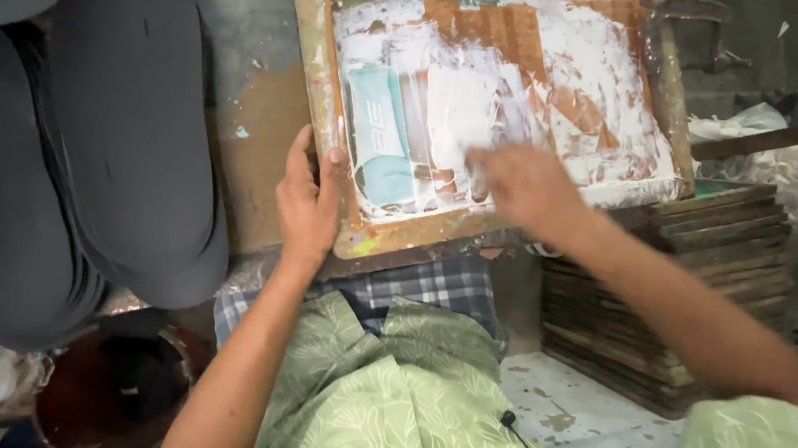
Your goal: Applying a white paste or print to shoe insoles using a screen-printing frame and a spatula.
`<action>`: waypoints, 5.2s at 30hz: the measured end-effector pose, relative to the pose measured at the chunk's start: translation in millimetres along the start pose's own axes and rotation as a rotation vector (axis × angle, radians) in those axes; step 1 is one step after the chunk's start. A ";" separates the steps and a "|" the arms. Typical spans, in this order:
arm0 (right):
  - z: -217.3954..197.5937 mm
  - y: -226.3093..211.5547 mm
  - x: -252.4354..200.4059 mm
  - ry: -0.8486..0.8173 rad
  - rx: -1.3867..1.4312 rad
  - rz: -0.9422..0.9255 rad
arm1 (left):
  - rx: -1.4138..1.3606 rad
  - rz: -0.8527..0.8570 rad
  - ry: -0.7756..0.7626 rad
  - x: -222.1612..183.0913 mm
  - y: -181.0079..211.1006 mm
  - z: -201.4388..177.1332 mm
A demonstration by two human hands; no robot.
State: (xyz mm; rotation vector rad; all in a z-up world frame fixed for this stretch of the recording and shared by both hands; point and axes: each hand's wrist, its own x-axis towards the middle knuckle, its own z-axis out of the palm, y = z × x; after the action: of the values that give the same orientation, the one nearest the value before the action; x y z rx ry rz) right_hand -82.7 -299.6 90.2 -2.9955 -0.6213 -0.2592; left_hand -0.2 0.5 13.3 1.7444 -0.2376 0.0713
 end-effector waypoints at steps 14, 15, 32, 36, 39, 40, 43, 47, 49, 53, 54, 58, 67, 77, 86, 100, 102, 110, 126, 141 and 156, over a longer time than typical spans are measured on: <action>7.8 24.0 1.4 0.040 -0.033 0.051 | -0.036 -0.028 -0.007 1.2 -1.2 2.2; 4.0 15.6 -10.1 0.031 -0.029 0.042 | -0.037 -0.038 0.001 0.3 0.9 1.8; -44.1 1.1 98.8 -0.442 0.257 0.586 | -0.014 -0.080 -0.005 1.6 5.1 2.5; -9.8 -6.6 9.8 -0.166 0.073 0.078 | 0.063 -0.205 -0.034 5.8 8.5 4.3; -33.0 1.2 0.1 -0.207 0.154 0.017 | 0.033 -0.078 0.011 4.6 -3.9 6.0; -40.5 10.5 1.0 -0.187 0.241 0.053 | 0.007 -0.036 0.018 2.3 -6.7 5.4; -40.1 42.6 18.4 -0.177 0.222 0.213 | -0.002 -0.070 -0.005 -0.5 -1.7 4.7; -5.6 50.6 26.8 -0.152 0.088 0.307 | -0.006 -0.086 -0.018 5.7 -0.2 3.8; -7.5 18.2 0.8 -0.081 0.080 0.224 | -0.005 -0.070 -0.007 2.5 0.1 3.5; -32.3 -22.1 -25.3 -0.061 0.194 0.130 | 0.034 -0.054 0.005 3.7 2.5 6.0; -38.9 -13.6 -13.5 -0.054 0.188 0.130 | 0.032 -0.045 0.006 4.8 -2.4 6.7; -29.3 18.8 29.7 -0.255 0.195 0.337 | -0.057 -0.020 0.000 -1.4 -15.7 5.5; -20.2 -28.5 1.2 -0.030 0.088 0.073 | 0.026 -0.105 0.008 0.8 8.2 -0.1; -3.2 43.4 26.3 -0.147 0.102 0.474 | -0.033 -0.076 -0.008 7.5 3.4 2.8; -27.3 -1.0 45.1 -0.054 0.227 0.460 | -0.008 -0.077 -0.003 2.0 -0.6 4.2; -39.3 23.9 6.6 -0.033 0.124 0.113 | 0.040 -0.043 -0.018 5.2 3.9 3.6; -35.6 45.1 17.9 -0.062 0.009 0.251 | 0.038 -0.084 -0.030 1.8 2.2 3.7; -18.8 -5.3 -37.6 0.053 0.150 0.084 | 0.124 -0.136 -0.027 4.6 1.7 3.5; -3.5 6.7 -62.1 0.380 0.327 0.358 | 0.594 -0.084 -0.099 -11.2 47.9 -9.7; 45.0 17.9 -56.4 0.784 0.466 0.721 | 0.582 0.440 -0.387 340.1 102.1 251.7; 30.7 18.8 -55.3 0.793 0.512 0.672 | 0.276 0.507 -0.127 375.9 66.4 347.1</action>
State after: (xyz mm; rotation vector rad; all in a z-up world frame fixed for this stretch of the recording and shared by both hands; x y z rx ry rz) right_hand -120.6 -335.1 49.5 -2.1571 0.3420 -0.9649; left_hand 324.3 -395.1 79.8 1.9260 -0.7912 0.3772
